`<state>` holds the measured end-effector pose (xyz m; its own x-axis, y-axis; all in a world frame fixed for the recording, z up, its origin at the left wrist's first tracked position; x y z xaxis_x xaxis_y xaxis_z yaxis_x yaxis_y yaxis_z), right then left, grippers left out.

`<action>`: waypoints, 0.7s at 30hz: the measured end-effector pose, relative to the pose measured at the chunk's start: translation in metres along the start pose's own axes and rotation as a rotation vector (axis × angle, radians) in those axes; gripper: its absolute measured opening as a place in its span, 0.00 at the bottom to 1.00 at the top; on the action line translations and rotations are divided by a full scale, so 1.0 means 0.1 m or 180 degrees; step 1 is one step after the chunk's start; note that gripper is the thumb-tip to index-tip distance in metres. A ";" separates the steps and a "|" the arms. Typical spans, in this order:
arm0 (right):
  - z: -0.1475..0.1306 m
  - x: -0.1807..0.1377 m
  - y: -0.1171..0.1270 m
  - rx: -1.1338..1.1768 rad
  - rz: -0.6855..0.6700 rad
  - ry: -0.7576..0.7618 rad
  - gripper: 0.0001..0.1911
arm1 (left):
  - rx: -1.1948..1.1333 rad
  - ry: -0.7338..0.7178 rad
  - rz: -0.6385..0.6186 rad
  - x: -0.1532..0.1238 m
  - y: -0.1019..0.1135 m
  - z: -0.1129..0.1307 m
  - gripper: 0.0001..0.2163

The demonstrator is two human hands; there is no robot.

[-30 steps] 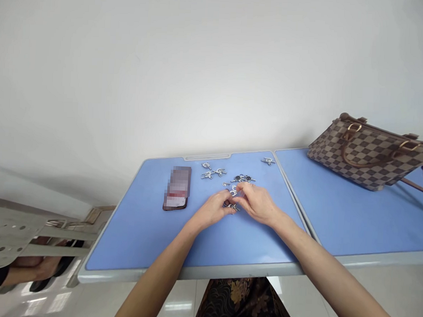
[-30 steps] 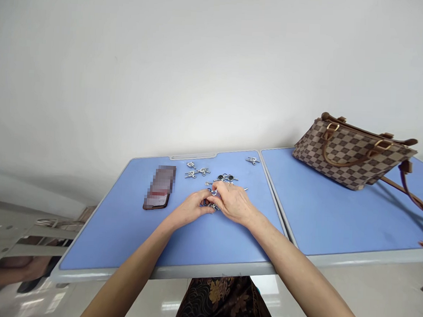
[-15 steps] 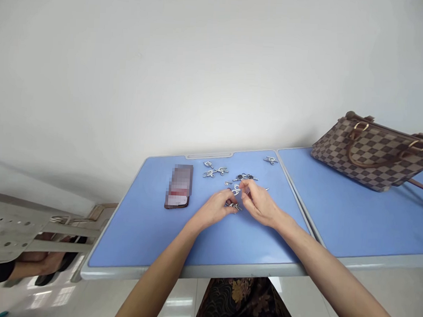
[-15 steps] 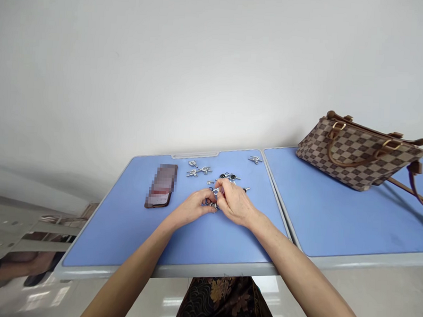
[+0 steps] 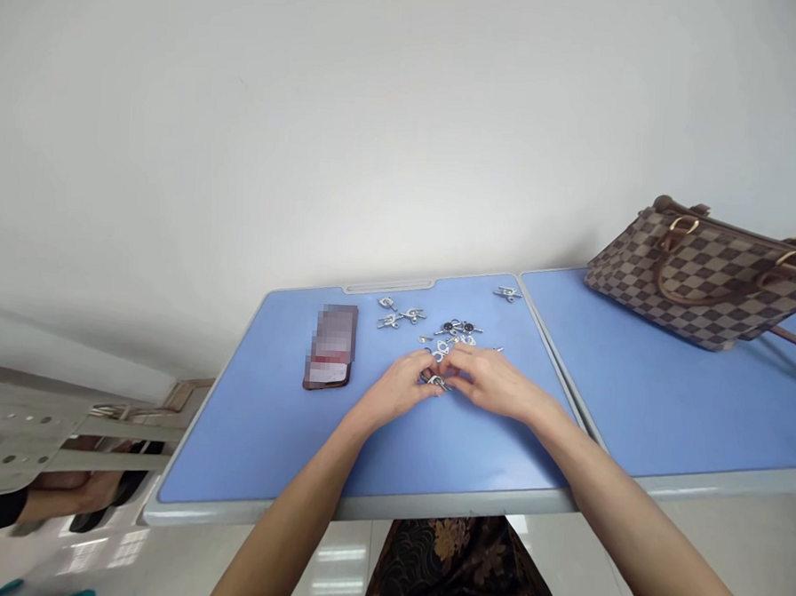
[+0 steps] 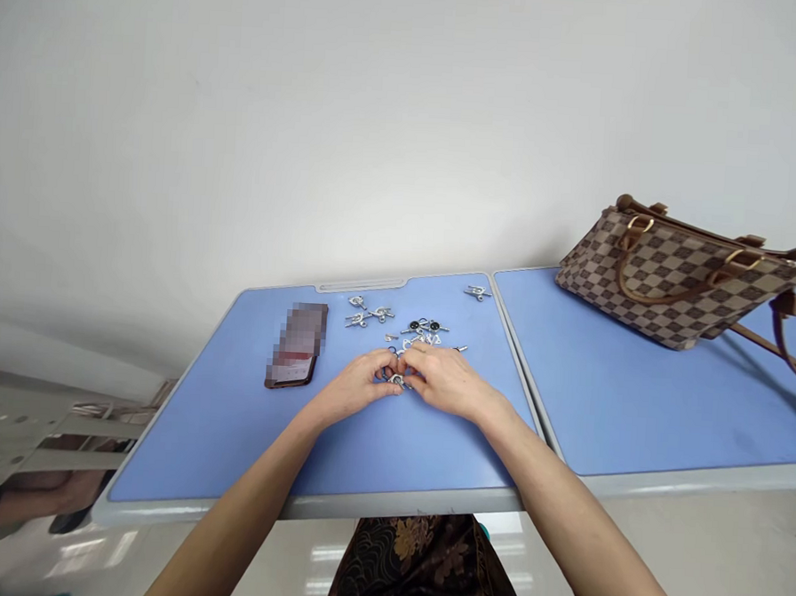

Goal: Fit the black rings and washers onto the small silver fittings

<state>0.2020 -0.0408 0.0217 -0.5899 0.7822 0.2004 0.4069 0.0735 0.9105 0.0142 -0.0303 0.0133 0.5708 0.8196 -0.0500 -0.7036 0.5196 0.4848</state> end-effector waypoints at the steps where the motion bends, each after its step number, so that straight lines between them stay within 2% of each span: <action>1: -0.01 0.01 -0.02 -0.0122 -0.0041 0.0058 0.05 | 0.0004 -0.0001 0.0003 0.00 0.00 0.00 0.04; 11: -0.02 0.03 -0.16 -0.0852 -0.0393 0.0039 0.06 | 0.0013 -0.0102 -0.0026 0.01 -0.01 -0.03 0.04; 17: 0.00 0.02 -0.08 -0.0485 -0.0160 -0.0119 0.06 | -0.0041 -0.0094 0.0040 0.01 -0.01 -0.04 0.04; 21: 0.00 0.02 -0.06 -0.0296 -0.0168 -0.0161 0.06 | -0.0094 -0.0122 -0.0015 0.00 0.01 -0.03 0.04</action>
<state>0.1987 -0.0396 0.0161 -0.5719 0.8091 0.1351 0.3085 0.0595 0.9494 0.0127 -0.0294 0.0114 0.5895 0.8075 -0.0183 -0.7128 0.5308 0.4585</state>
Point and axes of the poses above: each hand's wrist, its own x-axis towards the middle knuckle, its own y-axis out of the back of the hand, z = x × y, the point moved 1 cm from there along x, towards the middle knuckle, and after that the axes turned 12 degrees about -x, right-handed, at the moved point
